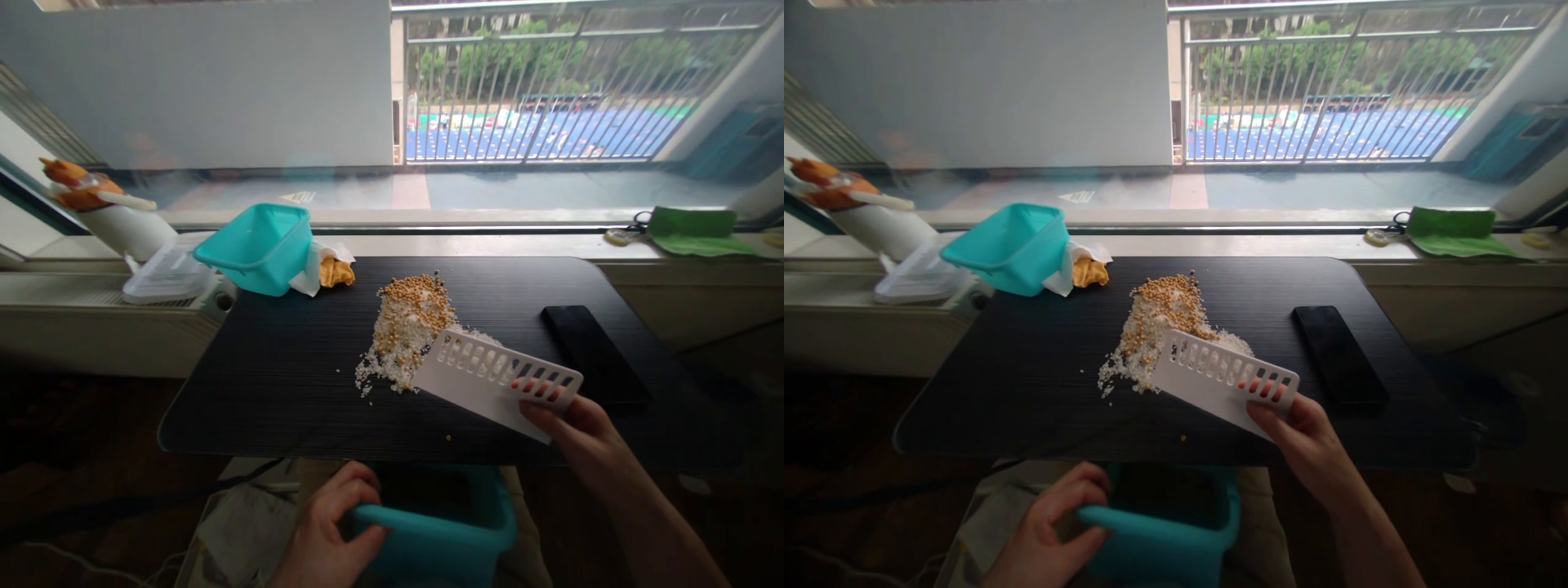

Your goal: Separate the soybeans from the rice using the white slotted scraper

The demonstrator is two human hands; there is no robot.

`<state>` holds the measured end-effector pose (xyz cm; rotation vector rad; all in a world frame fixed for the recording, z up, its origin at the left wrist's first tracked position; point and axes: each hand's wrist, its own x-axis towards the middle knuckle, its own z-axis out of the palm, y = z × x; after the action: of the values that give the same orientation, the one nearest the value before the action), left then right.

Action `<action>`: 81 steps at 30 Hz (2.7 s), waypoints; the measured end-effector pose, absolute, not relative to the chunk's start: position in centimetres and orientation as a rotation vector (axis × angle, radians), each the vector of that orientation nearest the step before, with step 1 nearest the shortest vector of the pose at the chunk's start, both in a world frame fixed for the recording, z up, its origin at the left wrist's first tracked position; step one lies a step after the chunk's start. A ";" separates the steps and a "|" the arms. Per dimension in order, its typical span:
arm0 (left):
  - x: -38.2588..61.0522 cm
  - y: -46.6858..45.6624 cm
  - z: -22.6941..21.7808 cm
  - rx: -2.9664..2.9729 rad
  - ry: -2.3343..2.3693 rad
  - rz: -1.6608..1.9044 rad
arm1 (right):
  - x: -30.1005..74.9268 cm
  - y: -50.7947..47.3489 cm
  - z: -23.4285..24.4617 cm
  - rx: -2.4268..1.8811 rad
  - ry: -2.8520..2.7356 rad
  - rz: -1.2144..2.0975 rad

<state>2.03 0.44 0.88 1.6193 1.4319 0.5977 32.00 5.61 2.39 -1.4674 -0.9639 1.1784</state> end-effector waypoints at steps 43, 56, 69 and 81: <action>1.6 0.4 0.7 1.645 1.423 0.619 | 32.0 6.4 2.5 -1.442 -0.807 1.271; 0.2 0.4 0.3 1.607 1.495 0.639 | 31.5 5.9 2.8 -1.475 -0.936 1.327; -2.8 -0.2 0.9 1.587 1.597 0.722 | 26.7 5.6 2.1 -1.285 -1.310 1.491; -0.8 -0.2 0.7 1.647 1.514 0.672 | 30.8 5.2 3.0 -1.531 -0.955 1.037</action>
<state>-0.80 -0.17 0.74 1.6466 1.5138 0.6718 30.81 5.19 3.02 -1.5312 -0.9549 1.0369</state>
